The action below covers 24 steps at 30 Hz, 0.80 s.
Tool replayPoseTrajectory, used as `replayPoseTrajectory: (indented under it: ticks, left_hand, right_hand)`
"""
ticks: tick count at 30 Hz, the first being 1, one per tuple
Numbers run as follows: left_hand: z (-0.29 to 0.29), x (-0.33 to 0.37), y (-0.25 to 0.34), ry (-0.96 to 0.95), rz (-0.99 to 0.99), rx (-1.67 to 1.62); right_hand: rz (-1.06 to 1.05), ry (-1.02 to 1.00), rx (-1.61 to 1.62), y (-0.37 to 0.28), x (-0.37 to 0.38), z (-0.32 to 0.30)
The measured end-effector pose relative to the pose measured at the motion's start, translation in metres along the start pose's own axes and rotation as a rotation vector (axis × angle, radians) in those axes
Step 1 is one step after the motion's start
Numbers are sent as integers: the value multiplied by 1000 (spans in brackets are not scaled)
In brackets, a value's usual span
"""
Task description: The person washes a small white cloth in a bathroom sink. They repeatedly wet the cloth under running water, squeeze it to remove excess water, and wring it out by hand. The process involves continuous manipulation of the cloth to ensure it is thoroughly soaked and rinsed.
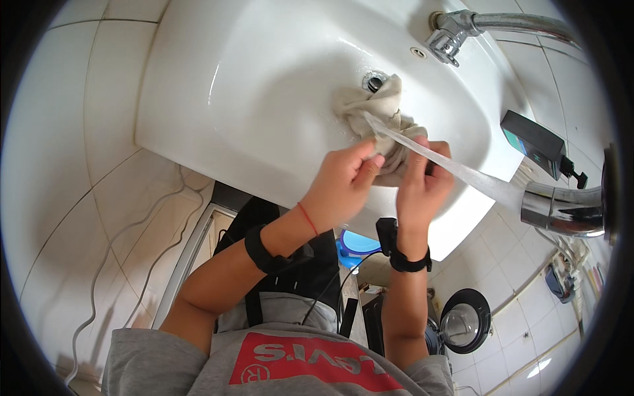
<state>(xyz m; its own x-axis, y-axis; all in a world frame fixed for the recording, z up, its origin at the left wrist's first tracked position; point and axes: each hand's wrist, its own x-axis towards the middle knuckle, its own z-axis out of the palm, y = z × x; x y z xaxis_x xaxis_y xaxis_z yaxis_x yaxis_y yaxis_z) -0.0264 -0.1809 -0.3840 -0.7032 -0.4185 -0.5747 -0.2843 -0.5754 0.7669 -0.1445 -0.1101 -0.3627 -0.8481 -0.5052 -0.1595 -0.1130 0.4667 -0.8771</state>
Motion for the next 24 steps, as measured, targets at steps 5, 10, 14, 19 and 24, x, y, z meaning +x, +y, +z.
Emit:
replayPoseTrajectory:
  ticks: [5,10,14,19,24]
  left_hand:
    - [-3,0,1,-59,94,2]
    - [-2,-17,0,-132,43,77]
    - [-8,-2,6,-56,81,28]
    - [-9,-3,-2,-120,123,-53]
    - [-12,9,8,-169,134,-34]
  right_hand:
    - [-220,-151,-143,4,-10,12]
    - [-184,-240,-212,11,9,6]
    - [-315,-276,-222,2,-12,13]
    - [-132,-227,-116,5,4,10]
    - [-430,-269,-317,2,-8,12]
